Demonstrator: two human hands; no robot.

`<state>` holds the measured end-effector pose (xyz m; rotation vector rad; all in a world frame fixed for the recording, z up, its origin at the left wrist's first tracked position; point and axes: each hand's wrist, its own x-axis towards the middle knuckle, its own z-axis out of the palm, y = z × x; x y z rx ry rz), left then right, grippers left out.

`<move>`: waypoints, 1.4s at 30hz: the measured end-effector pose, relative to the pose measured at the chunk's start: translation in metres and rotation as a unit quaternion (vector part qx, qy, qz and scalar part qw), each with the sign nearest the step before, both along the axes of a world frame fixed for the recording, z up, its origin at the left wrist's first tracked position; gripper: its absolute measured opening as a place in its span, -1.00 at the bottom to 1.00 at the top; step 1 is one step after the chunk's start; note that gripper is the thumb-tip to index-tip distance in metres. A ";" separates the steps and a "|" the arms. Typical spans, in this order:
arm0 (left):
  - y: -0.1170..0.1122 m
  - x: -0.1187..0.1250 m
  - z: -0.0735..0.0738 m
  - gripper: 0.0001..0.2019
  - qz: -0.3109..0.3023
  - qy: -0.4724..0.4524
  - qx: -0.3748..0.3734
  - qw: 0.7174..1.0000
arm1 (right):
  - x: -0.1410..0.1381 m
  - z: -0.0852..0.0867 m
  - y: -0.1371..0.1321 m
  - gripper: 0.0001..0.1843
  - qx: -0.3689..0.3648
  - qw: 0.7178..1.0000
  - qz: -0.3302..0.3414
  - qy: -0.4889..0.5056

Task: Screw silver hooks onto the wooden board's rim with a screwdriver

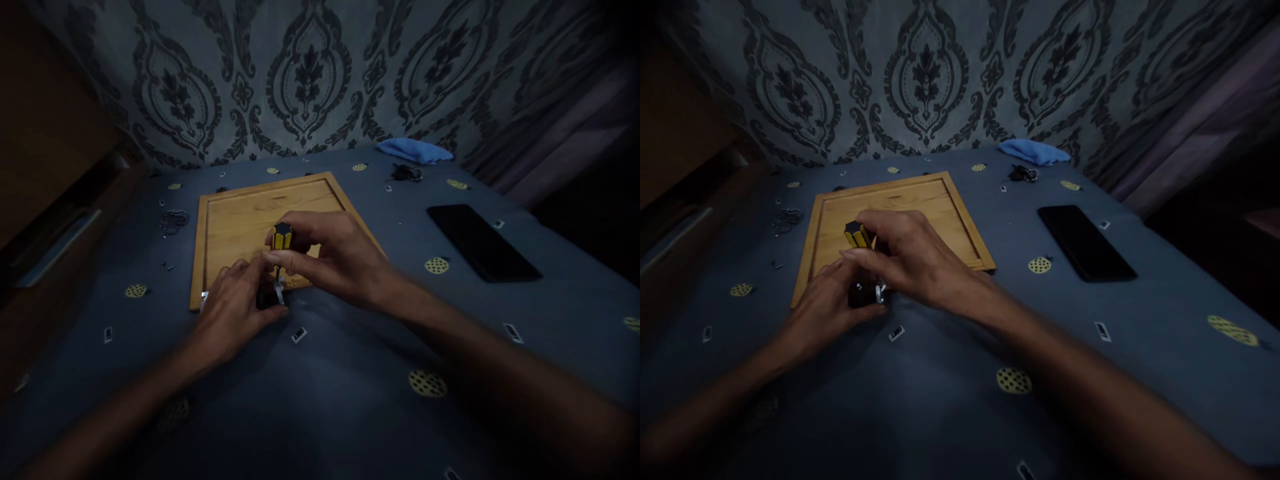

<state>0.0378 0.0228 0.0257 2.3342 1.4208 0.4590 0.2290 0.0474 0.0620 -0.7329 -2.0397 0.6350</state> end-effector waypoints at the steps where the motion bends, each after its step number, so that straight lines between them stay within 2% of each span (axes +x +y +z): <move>1: 0.000 0.000 0.000 -0.58 0.001 -0.001 -0.001 1.000 | 0.001 0.001 0.000 -0.76 -0.006 1.000 0.002 -0.004; 11: 0.001 0.001 0.001 -0.58 0.008 0.006 -0.017 1.000 | 0.003 0.004 -0.002 -0.78 -0.021 0.999 0.003 -0.027; 18: 0.000 0.002 0.004 -0.64 0.014 0.001 -0.021 1.000 | 0.002 0.018 -0.010 -0.77 -0.046 0.993 -0.099 0.033; 26: -0.001 -0.001 0.004 -0.64 0.013 0.003 -0.033 0.999 | 0.003 0.000 -0.008 -0.62 -0.062 0.992 -0.108 -0.010; 31: -0.001 0.001 0.006 -0.65 0.008 -0.009 -0.040 0.999 | 0.002 -0.003 -0.008 -0.62 -0.065 0.992 -0.109 0.015; 37: -0.001 -0.001 0.005 -0.67 0.006 0.004 -0.041 0.999 | 0.001 -0.004 -0.009 -0.66 -0.026 0.995 -0.095 -0.007; 39: 0.002 -0.005 0.010 -0.62 -0.003 -0.008 -0.049 0.999 | 0.001 -0.004 -0.009 -0.67 -0.027 0.996 -0.090 -0.004; 42: 0.007 -0.011 0.032 -0.60 -0.007 -0.098 -0.018 0.995 | 0.000 -0.003 -0.009 -0.69 -0.025 0.996 -0.087 -0.005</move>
